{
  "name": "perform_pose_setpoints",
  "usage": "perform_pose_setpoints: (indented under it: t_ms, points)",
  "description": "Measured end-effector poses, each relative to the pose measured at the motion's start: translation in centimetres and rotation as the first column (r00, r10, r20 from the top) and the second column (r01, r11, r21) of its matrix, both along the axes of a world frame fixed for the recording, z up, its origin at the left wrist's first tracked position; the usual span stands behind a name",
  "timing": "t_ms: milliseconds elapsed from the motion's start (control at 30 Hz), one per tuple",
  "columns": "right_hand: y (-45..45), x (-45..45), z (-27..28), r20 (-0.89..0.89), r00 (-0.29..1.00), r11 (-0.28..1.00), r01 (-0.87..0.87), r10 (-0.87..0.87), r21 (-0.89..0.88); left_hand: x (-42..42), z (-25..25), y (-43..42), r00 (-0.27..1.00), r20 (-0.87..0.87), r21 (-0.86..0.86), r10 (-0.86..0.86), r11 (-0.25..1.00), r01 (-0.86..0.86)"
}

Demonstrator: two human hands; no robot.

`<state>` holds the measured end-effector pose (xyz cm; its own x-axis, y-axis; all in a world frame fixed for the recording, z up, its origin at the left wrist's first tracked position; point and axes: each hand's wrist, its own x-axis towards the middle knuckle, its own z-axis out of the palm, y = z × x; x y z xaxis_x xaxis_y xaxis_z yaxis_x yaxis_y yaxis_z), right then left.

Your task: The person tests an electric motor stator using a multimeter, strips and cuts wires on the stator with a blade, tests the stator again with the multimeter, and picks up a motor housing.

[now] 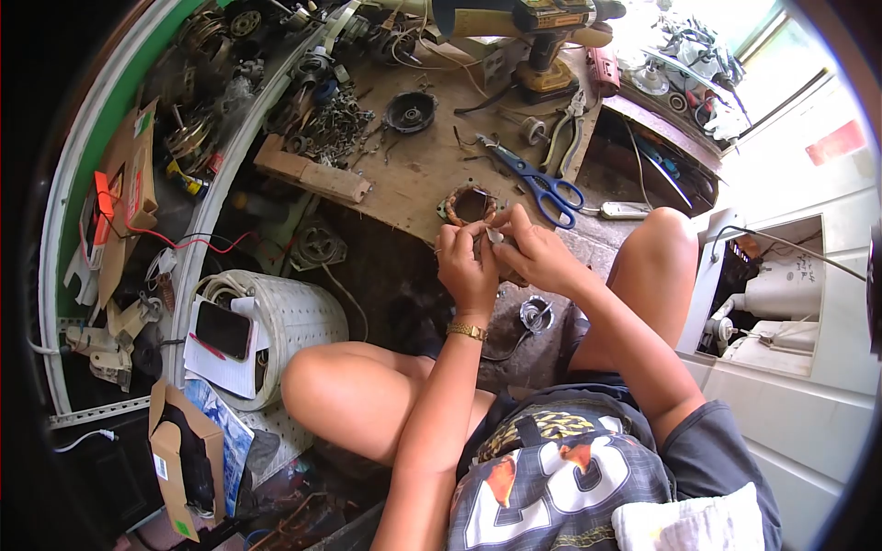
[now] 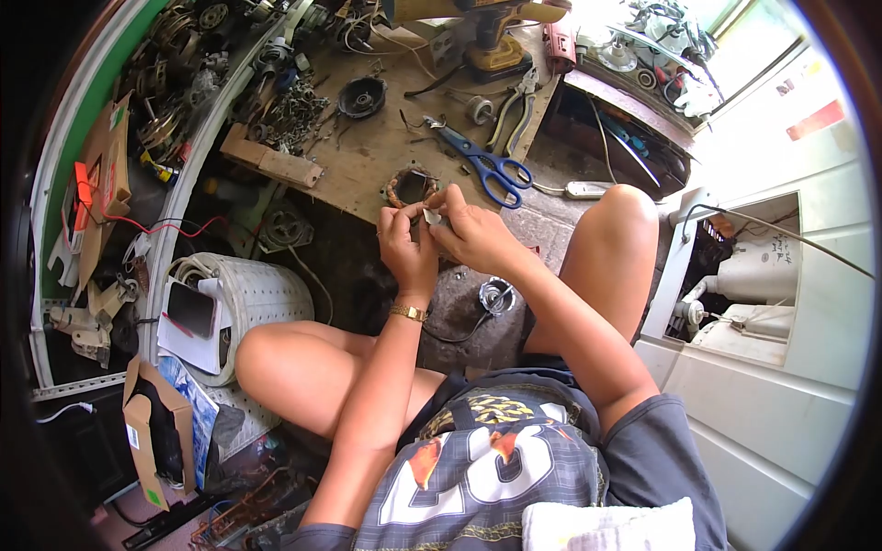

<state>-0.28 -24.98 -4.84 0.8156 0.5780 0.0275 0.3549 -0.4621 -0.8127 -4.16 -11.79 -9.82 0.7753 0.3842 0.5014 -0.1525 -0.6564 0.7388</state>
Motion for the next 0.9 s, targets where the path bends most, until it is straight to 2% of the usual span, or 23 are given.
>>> perform_pose_setpoints:
  t_ms: [100,200,300,400,567,767,900]
  points:
    - [-0.1,0.5,-0.3,-0.005,1.000,0.999,-0.017,0.016,-0.032,0.1,0.0,0.0,1.000,0.005,0.024,0.008,1.000,-0.008]
    - [-0.3,0.7,-0.3,-0.137,0.989,0.970,0.093,-0.063,0.226,0.0,0.0,0.0,0.999,0.029,0.004,-0.014,1.000,0.014]
    - [-1.0,-0.5,1.7,-0.515,0.851,0.886,0.316,-0.106,0.339,0.0,-0.3,-0.1,0.998,0.059,0.035,0.000,0.999,-0.002]
    - [-0.1,-2.3,1.3,-0.728,0.679,0.852,0.434,-0.096,0.293,0.3,-0.7,0.1,0.993,0.115,0.115,0.007,0.993,-0.020]
    - [2.6,-2.8,1.0,-0.739,0.644,0.776,0.564,-0.200,0.281,0.1,-0.7,0.2,0.997,0.080,0.148,0.004,0.989,-0.016]
    - [3.6,-2.2,-1.1,-0.627,0.740,0.785,0.530,-0.244,0.320,0.3,-0.9,0.3,0.995,0.096,0.168,0.018,0.985,-0.034]
    - [3.6,-2.2,-0.2,-0.638,0.727,0.796,0.532,-0.255,0.288,0.2,-1.0,0.3,0.996,0.090,0.165,0.017,0.986,-0.031]
